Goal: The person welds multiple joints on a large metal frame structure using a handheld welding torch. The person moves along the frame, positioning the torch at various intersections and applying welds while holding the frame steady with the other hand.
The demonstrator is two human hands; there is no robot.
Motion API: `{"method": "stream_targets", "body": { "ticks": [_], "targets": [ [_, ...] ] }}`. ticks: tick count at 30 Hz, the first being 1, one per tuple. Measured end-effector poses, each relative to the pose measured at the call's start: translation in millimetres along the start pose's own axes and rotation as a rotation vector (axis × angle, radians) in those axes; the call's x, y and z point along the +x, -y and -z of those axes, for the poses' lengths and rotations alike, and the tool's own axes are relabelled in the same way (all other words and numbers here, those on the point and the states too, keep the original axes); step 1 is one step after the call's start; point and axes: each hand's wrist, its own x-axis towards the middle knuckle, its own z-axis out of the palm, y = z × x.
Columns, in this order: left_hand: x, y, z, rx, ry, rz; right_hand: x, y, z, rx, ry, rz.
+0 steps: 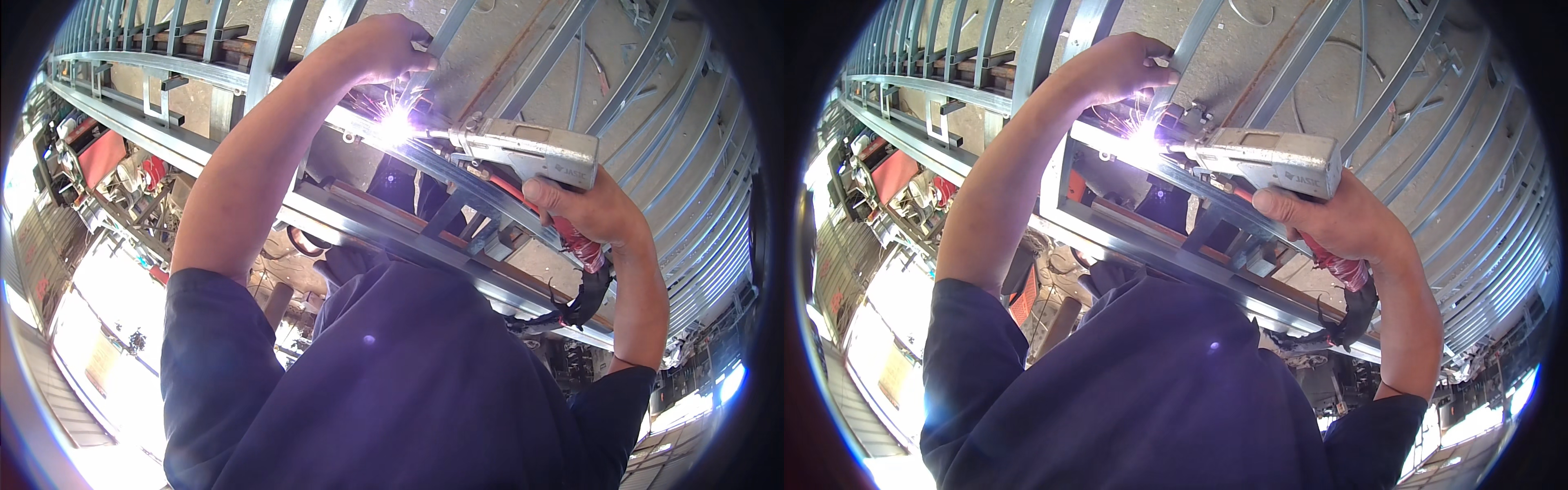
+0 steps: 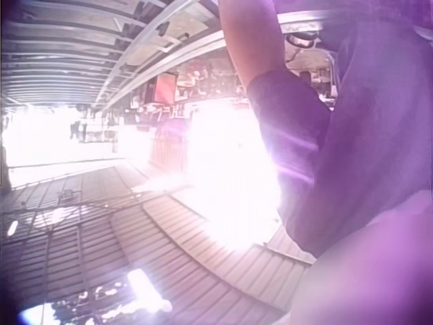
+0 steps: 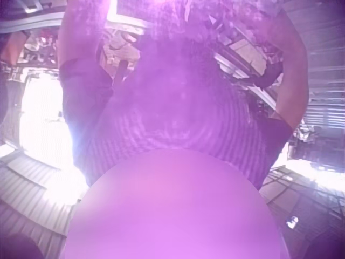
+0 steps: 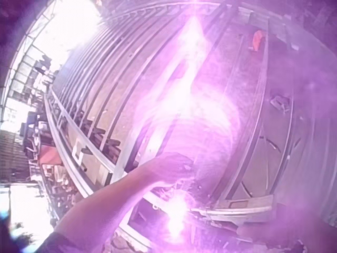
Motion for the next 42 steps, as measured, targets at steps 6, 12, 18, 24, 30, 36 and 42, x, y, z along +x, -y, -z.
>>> {"method": "stream_targets", "body": {
  "ticks": [6, 12, 18, 24, 30, 36, 42],
  "targets": [
    [-3, -3, 1, 0.003, -0.007, -0.013, -5, -6, 8, 0.016, 0.012, -0.022],
    [-16, -43, -10, 0.225, -0.506, -0.243, -49, -48, 46, 0.143, -0.126, -0.062],
    [12, -79, -78, 0.259, -0.172, -0.265, -66, -78, 52, 0.149, -0.092, -0.117],
    [26, -76, -72, 0.034, -0.004, -0.158, -58, -89, 46, 0.167, -0.017, -0.072],
    [24, -85, -61, -0.003, 0.115, -0.056, -55, -95, 48, 0.141, 0.025, -0.027],
    [36, -79, -57, -0.008, 0.182, -0.103, -56, -90, 47, 0.127, 0.016, -0.029],
    [37, -80, -55, 0.022, 0.198, -0.115, -56, -88, 47, 0.144, 0.032, -0.025]
  ]
}}
